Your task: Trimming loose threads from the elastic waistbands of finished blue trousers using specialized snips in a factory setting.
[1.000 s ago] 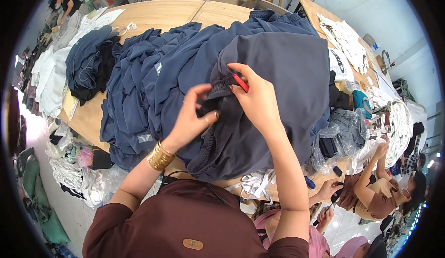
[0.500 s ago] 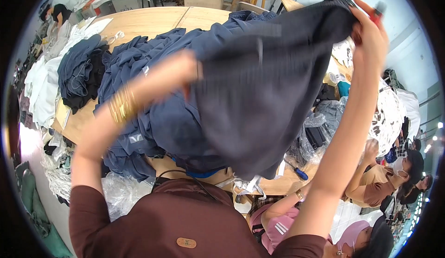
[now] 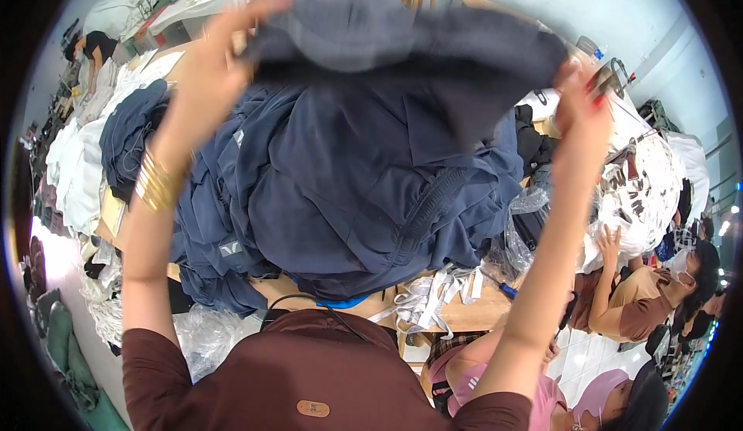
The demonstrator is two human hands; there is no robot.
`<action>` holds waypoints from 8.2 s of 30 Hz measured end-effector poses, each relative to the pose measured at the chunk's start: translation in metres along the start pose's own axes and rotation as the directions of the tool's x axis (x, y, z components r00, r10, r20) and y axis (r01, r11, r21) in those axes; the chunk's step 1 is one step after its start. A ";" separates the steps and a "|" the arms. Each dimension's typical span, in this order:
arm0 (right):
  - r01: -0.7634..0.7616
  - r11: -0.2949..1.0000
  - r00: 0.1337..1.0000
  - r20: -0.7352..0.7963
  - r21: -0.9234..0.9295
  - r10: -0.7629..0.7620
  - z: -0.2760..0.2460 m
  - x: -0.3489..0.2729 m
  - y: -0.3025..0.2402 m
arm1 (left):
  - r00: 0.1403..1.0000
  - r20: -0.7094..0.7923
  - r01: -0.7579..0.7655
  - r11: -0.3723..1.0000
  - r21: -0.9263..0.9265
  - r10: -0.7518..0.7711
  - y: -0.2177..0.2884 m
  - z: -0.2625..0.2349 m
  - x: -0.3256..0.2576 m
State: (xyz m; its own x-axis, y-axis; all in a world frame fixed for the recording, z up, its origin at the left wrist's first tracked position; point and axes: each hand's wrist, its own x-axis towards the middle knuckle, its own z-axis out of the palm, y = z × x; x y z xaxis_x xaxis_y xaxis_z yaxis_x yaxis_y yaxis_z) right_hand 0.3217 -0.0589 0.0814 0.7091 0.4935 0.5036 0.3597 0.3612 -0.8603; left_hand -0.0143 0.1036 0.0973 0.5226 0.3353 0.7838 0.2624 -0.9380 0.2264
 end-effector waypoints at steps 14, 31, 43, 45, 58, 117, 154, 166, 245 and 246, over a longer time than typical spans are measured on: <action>0.313 0.729 0.926 0.367 -0.609 -0.091 -0.012 -0.174 0.060 | 0.916 0.146 0.343 0.919 0.196 -0.373 0.006 0.078 -0.170; -0.378 0.917 0.901 0.177 -0.126 0.396 -0.010 -0.087 0.072 | 0.506 0.486 0.796 0.168 -0.582 -0.713 -0.039 0.059 -0.120; -0.396 0.910 0.899 0.152 -0.119 0.411 -0.014 -0.086 0.087 | 0.577 0.473 0.767 0.242 -0.594 -0.666 -0.035 0.066 -0.113; -0.402 0.907 0.895 0.155 -0.124 0.418 -0.012 -0.087 0.088 | 0.581 0.476 0.762 0.237 -0.602 -0.660 -0.036 0.067 -0.114; -0.323 0.916 0.878 0.285 -0.236 0.383 0.020 -0.103 0.083 | 0.865 0.468 0.218 0.976 -0.025 -0.182 0.005 0.087 -0.091; -0.110 0.960 0.890 0.404 -0.257 0.210 0.054 -0.212 -0.003 | 0.576 0.661 0.770 0.049 -0.636 -0.481 0.075 0.073 -0.115; 0.355 0.880 0.895 0.387 -0.314 -0.223 0.061 -0.222 0.007 | 0.697 0.496 0.671 0.225 -0.707 -0.519 0.089 0.071 -0.115; 0.378 0.741 0.833 0.553 -0.555 -0.012 0.031 -0.201 -0.003 | 0.723 0.551 0.675 0.259 -0.691 -0.416 0.083 0.067 -0.118; 0.272 0.823 0.866 0.500 -0.499 0.018 0.044 -0.201 0.008 | 0.621 0.707 0.768 0.081 -0.636 -0.340 0.063 0.065 -0.114; 0.299 0.813 0.854 0.520 -0.500 0.005 0.043 -0.200 0.008 | 0.624 0.706 0.768 0.094 -0.634 -0.336 0.062 0.065 -0.114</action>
State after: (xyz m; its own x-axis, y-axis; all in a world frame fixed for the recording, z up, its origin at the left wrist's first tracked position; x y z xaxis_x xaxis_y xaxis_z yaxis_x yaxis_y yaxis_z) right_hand 0.1564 -0.1205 -0.0227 0.2927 0.8346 0.4668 0.8077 0.0455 -0.5878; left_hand -0.0046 0.0131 -0.0160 0.8103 0.5861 0.0047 -0.0884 0.1143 0.9895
